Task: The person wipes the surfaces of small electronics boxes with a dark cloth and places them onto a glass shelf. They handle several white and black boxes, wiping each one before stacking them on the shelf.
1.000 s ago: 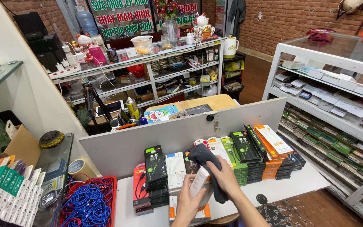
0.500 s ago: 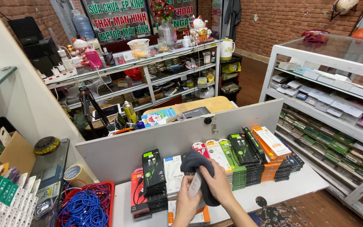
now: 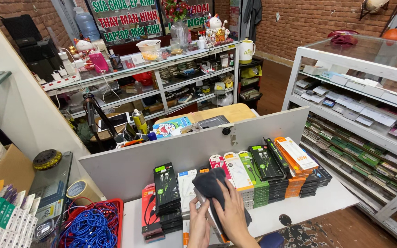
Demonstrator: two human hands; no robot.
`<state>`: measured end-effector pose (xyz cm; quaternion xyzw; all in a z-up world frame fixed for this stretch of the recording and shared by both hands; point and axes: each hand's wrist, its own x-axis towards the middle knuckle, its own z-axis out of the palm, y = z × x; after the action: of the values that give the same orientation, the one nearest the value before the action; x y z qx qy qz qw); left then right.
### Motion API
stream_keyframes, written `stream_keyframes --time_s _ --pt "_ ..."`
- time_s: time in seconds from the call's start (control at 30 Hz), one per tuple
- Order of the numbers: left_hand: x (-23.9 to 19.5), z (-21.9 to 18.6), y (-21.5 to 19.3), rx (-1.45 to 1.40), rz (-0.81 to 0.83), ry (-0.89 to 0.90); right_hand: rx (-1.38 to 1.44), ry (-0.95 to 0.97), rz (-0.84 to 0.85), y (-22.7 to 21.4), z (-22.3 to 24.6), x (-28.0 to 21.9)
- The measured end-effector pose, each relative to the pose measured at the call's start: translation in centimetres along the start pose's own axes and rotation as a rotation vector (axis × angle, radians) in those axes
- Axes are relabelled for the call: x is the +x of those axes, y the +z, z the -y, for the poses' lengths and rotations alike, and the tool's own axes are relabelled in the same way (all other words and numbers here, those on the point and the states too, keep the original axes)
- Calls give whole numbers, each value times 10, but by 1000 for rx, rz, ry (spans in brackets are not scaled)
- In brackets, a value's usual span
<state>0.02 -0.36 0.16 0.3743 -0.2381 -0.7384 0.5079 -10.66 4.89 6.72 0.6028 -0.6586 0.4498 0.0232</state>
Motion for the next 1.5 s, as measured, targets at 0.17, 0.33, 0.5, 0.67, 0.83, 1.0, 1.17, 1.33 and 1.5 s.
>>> stream_keyframes --time_s 0.17,0.33,0.5,0.67,0.83,1.0,1.17,1.33,1.5 --pt "8 -4 -10 -92 -173 -48 260 728 186 -23 -30 13" --pt "26 4 -6 -175 -95 29 67 224 124 4 -12 -8" --pt "27 -2 -3 -116 -74 -49 85 248 118 8 -27 -12" --pt "32 -7 -20 -338 -42 -80 468 733 -39 -18 -71 7" --pt "60 34 -34 -500 -178 -209 489 422 -271 6 -42 -10" --pt "63 49 -45 -471 -171 -319 478 494 -231 -6 -33 -5" --pt "46 21 -34 -252 -147 -252 369 772 -127 -55 -52 16" --pt "34 27 0 -49 -226 -114 326 482 16 -53 -31 17" --pt "28 38 22 20 -67 -7 -54 72 136 -29 -23 -6"
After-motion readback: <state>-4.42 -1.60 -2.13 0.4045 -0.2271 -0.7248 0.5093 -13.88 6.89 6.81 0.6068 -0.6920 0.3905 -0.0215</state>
